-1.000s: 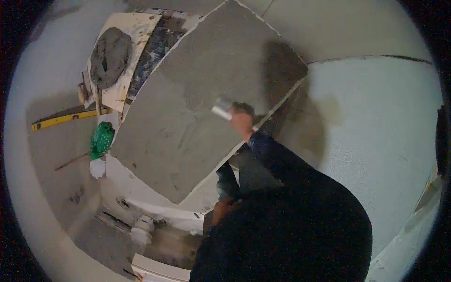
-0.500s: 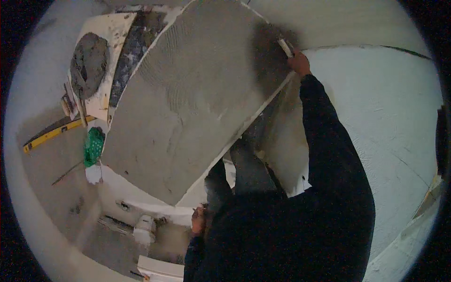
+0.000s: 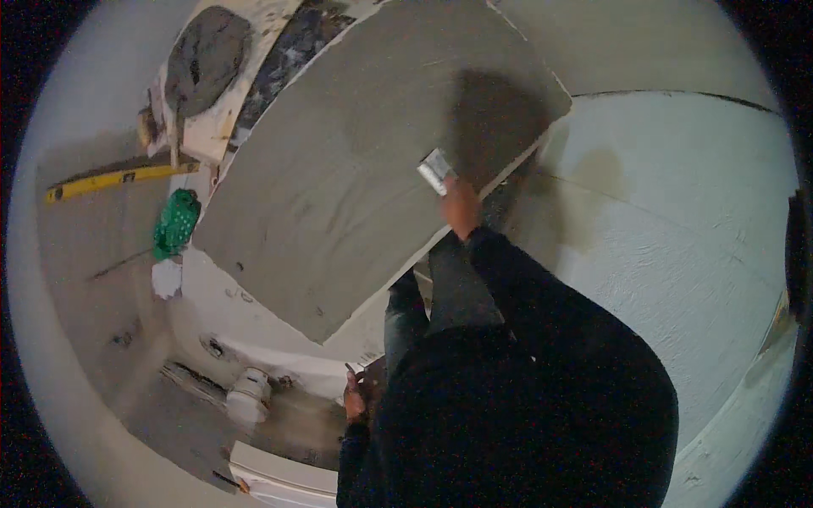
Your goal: The person spreads mortar over the back of a large tile using a trowel, then scrapes grooves across the mortar using a notched trowel.
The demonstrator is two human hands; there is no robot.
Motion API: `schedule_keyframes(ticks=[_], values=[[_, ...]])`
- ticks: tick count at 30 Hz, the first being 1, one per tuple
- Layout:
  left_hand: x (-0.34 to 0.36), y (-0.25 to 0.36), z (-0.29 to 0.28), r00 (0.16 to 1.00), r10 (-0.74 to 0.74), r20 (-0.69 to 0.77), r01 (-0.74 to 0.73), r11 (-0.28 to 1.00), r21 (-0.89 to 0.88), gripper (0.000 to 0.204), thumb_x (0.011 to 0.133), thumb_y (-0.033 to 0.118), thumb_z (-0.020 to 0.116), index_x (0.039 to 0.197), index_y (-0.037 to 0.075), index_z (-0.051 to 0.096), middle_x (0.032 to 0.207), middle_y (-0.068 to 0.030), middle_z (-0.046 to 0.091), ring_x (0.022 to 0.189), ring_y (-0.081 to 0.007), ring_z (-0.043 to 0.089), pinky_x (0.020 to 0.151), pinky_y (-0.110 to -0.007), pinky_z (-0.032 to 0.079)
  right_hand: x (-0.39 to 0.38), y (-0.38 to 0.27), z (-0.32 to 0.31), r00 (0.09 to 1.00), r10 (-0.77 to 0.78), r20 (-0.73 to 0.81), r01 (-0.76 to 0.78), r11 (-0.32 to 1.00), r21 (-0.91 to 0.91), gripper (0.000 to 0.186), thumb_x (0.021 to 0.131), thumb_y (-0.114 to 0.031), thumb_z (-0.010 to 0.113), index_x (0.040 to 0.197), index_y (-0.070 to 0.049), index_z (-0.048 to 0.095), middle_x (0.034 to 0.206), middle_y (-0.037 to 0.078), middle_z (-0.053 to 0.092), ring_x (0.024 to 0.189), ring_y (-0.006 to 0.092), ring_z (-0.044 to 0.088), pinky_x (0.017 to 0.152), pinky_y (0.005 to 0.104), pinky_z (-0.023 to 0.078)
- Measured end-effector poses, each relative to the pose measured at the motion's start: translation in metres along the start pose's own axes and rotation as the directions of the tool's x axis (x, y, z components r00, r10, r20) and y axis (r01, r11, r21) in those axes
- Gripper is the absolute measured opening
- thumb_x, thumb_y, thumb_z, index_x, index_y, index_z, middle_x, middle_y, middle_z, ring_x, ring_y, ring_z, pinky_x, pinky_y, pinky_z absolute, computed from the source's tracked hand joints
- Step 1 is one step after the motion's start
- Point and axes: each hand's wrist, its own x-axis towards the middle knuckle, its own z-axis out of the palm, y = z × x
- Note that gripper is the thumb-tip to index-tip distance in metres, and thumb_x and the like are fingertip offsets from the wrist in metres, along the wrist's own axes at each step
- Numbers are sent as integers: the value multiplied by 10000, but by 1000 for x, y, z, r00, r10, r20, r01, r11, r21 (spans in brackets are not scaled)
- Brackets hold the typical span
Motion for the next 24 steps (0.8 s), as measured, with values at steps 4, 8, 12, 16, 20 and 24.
schedule_keyframes(ticks=[4,8,12,16,20,24], values=[[-20,-10,-14,995,-20,-101,15,999,-51,669,865,605,386,1086,-7,542,759,-116,635,649,-196,604,613,-307,497,-46,-68,43,986,28,166,-36,998,45,307,683,-149,652,957,-73,537,805,150,587,784,341,572,633,457,442],[-4,-67,-50,991,-77,-105,42,955,-295,643,872,593,384,1042,0,565,763,-122,634,633,-203,604,605,-332,508,-107,-167,88,990,-30,141,24,999,46,328,649,-181,692,913,-82,525,763,158,587,732,329,586,604,444,460],[-12,-77,-60,990,-105,-89,87,979,-185,614,882,574,381,980,7,595,763,-114,633,639,-199,599,625,-336,503,-139,-226,99,891,-108,442,7,974,225,347,646,-194,697,925,-82,524,772,158,593,740,340,591,614,436,464],[-7,-123,-84,1000,-6,-31,-2,966,-260,590,908,536,359,914,9,624,765,-90,633,650,-176,589,653,-318,476,-62,-175,73,930,-313,192,198,868,455,338,677,-233,695,922,-47,555,816,153,606,758,288,593,658,398,460],[-16,-154,-83,993,-98,-66,77,962,-263,587,921,514,346,890,4,635,798,-75,637,687,-157,584,650,-297,455,69,-104,-6,966,143,216,-213,915,344,322,723,-199,670,960,-11,563,827,109,632,742,225,621,635,346,475],[-13,-161,-69,999,-32,6,32,922,-386,575,923,508,351,915,8,633,822,-60,632,700,-149,567,635,-291,444,90,-108,30,986,158,51,-165,966,200,328,749,-232,641,984,-21,553,824,125,627,763,248,621,644,388,481]])
